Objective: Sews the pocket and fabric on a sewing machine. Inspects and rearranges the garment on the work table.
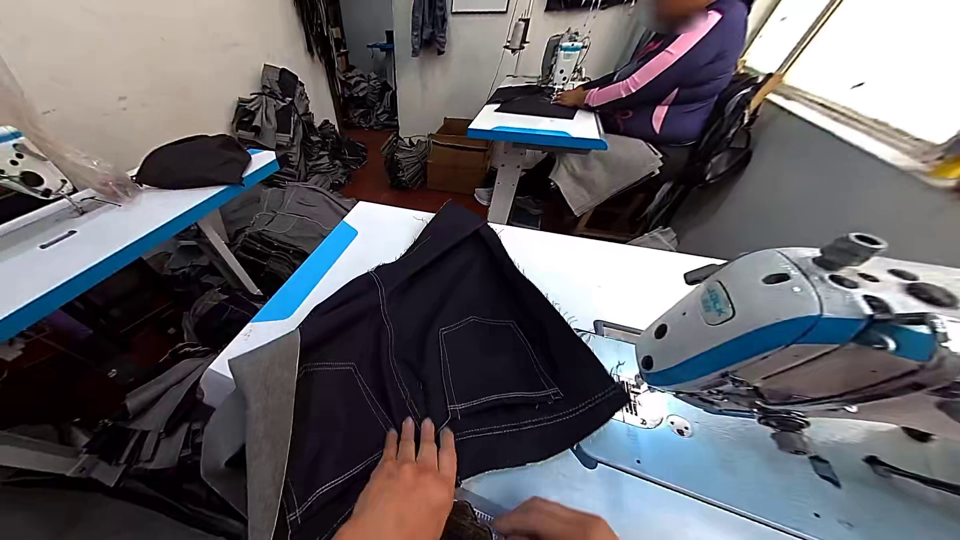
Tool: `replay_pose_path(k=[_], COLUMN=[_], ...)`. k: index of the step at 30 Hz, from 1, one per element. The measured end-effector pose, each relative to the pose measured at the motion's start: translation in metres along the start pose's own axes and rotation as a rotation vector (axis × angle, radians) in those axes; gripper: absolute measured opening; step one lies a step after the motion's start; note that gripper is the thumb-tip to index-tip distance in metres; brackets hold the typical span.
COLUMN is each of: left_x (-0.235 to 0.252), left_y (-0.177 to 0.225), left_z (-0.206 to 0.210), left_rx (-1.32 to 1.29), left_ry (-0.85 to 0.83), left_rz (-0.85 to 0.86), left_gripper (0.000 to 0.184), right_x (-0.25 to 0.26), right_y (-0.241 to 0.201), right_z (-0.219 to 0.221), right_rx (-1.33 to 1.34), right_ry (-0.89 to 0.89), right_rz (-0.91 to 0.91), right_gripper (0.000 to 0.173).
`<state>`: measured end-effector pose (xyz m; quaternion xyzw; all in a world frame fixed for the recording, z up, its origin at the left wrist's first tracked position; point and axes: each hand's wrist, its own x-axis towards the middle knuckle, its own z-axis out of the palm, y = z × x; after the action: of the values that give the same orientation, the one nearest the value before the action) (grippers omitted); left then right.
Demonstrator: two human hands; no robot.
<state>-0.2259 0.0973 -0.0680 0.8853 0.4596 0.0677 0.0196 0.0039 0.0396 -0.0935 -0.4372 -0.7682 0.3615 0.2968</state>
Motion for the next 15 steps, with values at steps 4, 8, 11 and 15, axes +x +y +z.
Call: replay_pose_path(k=[4,8,11,15], left_x=[-0.019,-0.054,-0.076,-0.11], left_y=[-0.034,-0.063,-0.092,-0.119], left_z=[-0.067,-0.132,-0.154,-0.16], left_rx=[-0.642,-1.414,-1.517,-1.522], left_ry=[0.066,0.248,0.425,0.672], left_rz=[0.096,-0.015,-0.035,-0.271], left_gripper=[0.024,0.031,0.03,0.028], right_x=[0.047,0.126,0.175,0.206], right_y=[0.004,0.0,-0.01,-0.043], right_z=[-0.01,-0.022,0.008,0.074], right_rx=[0.367,0.989,1.313,1.457], right_ry=[0.104,0.398,0.326,0.152], right_rz=[0.247,0.408,0.446,0.433], right_gripper=[0.051,0.055,0.06,0.076])
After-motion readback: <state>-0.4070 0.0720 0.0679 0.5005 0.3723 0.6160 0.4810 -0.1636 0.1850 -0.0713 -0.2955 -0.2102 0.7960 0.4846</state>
